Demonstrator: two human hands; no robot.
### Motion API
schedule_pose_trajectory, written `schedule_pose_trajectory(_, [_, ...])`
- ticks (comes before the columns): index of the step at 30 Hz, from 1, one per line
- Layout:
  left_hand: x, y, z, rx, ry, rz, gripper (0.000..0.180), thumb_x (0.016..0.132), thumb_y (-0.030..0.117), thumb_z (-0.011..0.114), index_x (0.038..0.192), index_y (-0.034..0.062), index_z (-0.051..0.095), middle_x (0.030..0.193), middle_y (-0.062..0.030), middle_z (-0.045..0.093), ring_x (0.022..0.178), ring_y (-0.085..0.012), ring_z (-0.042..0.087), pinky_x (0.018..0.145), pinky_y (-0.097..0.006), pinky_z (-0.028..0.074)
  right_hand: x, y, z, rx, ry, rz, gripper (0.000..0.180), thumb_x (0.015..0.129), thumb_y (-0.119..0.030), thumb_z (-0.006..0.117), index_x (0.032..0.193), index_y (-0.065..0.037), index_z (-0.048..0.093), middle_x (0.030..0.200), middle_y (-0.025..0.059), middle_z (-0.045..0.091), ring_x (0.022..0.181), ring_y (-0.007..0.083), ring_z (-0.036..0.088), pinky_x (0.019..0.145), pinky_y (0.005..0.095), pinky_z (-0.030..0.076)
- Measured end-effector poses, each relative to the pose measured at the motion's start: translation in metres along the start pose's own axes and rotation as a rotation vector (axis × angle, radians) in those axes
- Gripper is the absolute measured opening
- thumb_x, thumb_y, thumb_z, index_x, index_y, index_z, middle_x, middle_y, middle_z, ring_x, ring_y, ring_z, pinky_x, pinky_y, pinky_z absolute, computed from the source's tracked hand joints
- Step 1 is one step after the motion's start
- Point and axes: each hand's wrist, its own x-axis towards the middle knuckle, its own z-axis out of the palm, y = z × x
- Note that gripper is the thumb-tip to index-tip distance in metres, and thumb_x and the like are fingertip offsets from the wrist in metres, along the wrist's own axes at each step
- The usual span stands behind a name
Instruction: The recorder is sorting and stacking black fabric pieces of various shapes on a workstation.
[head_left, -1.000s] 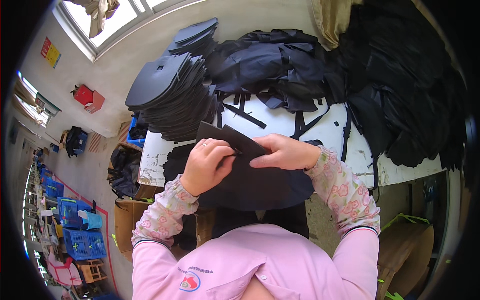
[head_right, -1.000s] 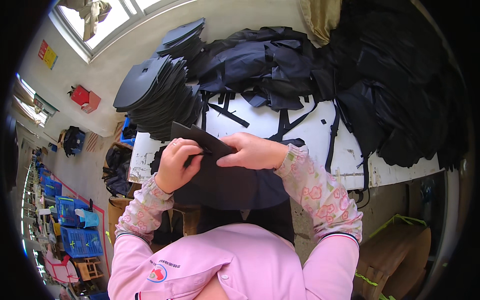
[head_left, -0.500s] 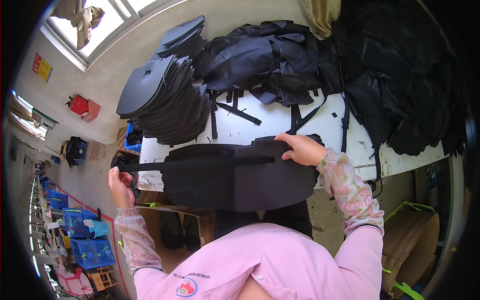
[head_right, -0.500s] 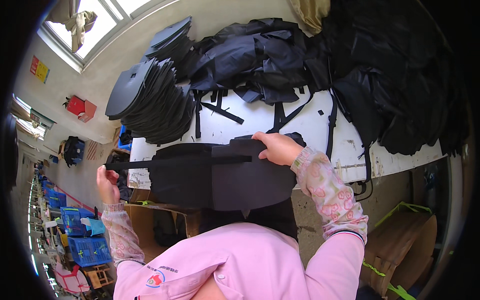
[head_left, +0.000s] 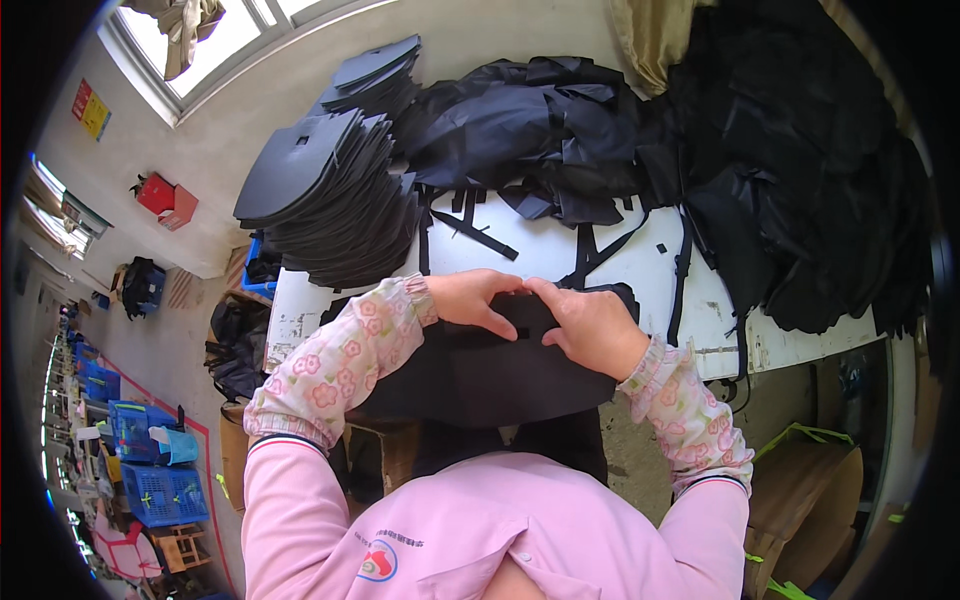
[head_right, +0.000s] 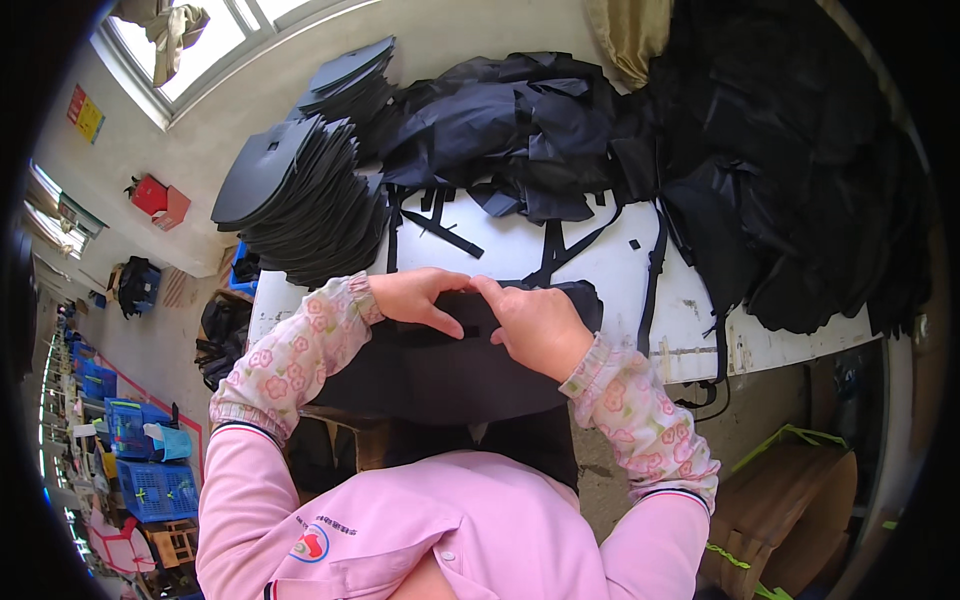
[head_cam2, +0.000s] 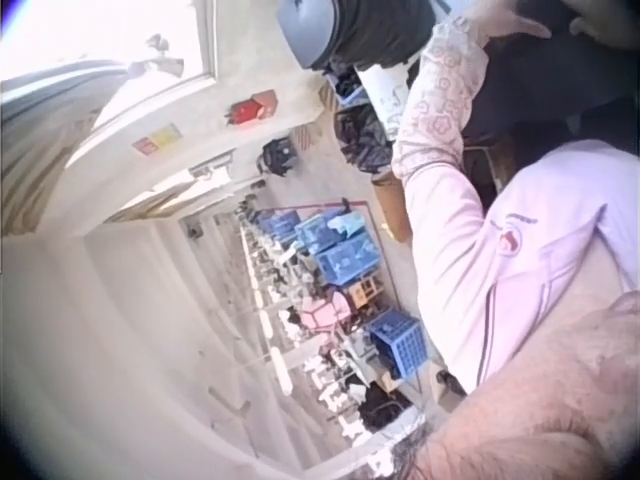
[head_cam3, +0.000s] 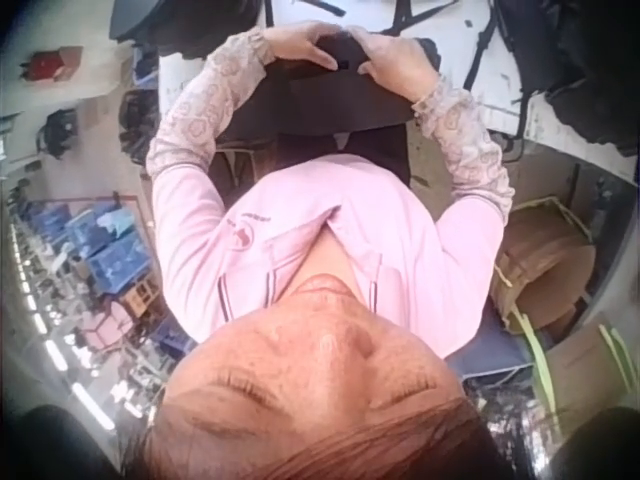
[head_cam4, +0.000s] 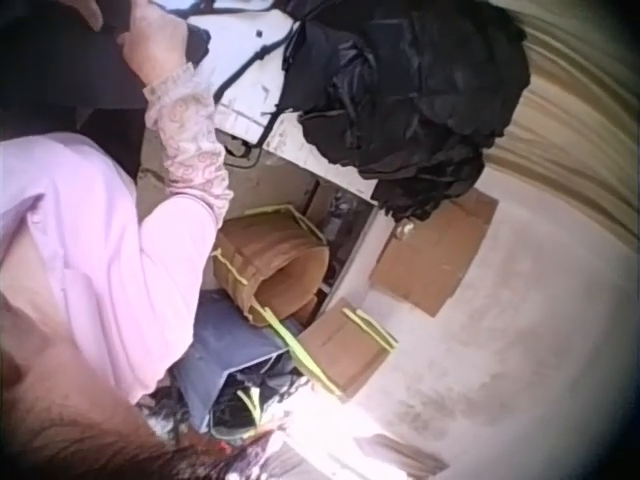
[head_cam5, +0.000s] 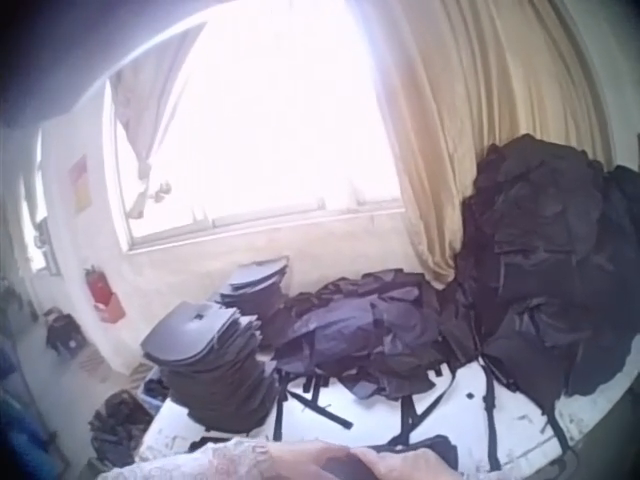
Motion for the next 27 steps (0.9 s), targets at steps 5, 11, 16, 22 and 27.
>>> schedule_pose_trajectory(5, [0.009,-0.01,0.009,-0.119,-0.009,0.073,0.058,0.079,0.013,0.08,0.13,-0.001,0.055,0.118,-0.0124,0.067,0.108,-0.0195,0.061,0.097,-0.032,0.046,-0.006,0.0,0.004,-0.067,0.116,-0.039,0.065,0.076,-0.017,0.077,0.135,-0.009,0.05,0.081,0.0106,0.068,0.067,0.0279,0.069,0.057,0.0369,0.053])
schedule_pose_trajectory(11, [0.005,0.003,0.002,-0.153,-0.038,-0.004,0.054,0.076,0.01,0.08,0.124,-0.0015,0.059,0.11,-0.0103,0.07,0.101,-0.0155,0.062,0.092,-0.031,0.048,-0.007,-0.007,0.011,-0.225,0.145,-0.011,0.059,0.075,-0.011,0.074,0.131,-0.009,0.054,0.077,0.0083,0.063,0.066,0.026,0.066,0.059,0.0366,0.052])
schedule_pose_trajectory(16, [-0.001,0.001,0.002,-0.178,-0.06,-0.003,0.053,0.075,0.009,0.08,0.124,-0.0009,0.06,0.11,-0.0101,0.07,0.101,-0.0164,0.062,0.093,-0.031,0.047,-0.006,-0.018,0.013,-0.295,0.18,-0.015,0.058,0.075,-0.01,0.073,0.13,-0.009,0.055,0.075,0.0078,0.061,0.065,0.0257,0.065,0.058,0.0365,0.052])
schedule_pose_trajectory(22, [0.003,0.0,0.008,-0.102,-0.052,0.018,0.056,0.076,0.012,0.081,0.125,-0.0021,0.057,0.106,-0.0102,0.069,0.099,-0.0164,0.06,0.091,-0.031,0.047,-0.006,-0.02,0.014,-0.224,0.091,0.056,0.061,0.075,-0.011,0.075,0.132,-0.007,0.053,0.077,0.01,0.063,0.066,0.0277,0.067,0.058,0.0385,0.052])
schedule_pose_trajectory(27, [0.011,-0.018,0.021,-0.239,0.042,0.174,0.066,0.081,0.0,0.073,0.141,0.0025,0.046,0.133,-0.0085,0.057,0.122,-0.0196,0.053,0.107,-0.033,0.04,-0.004,-0.021,0.014,-0.212,0.068,0.097,0.06,0.075,-0.012,0.075,0.13,-0.007,0.052,0.08,0.0112,0.066,0.068,0.0281,0.068,0.058,0.039,0.053])
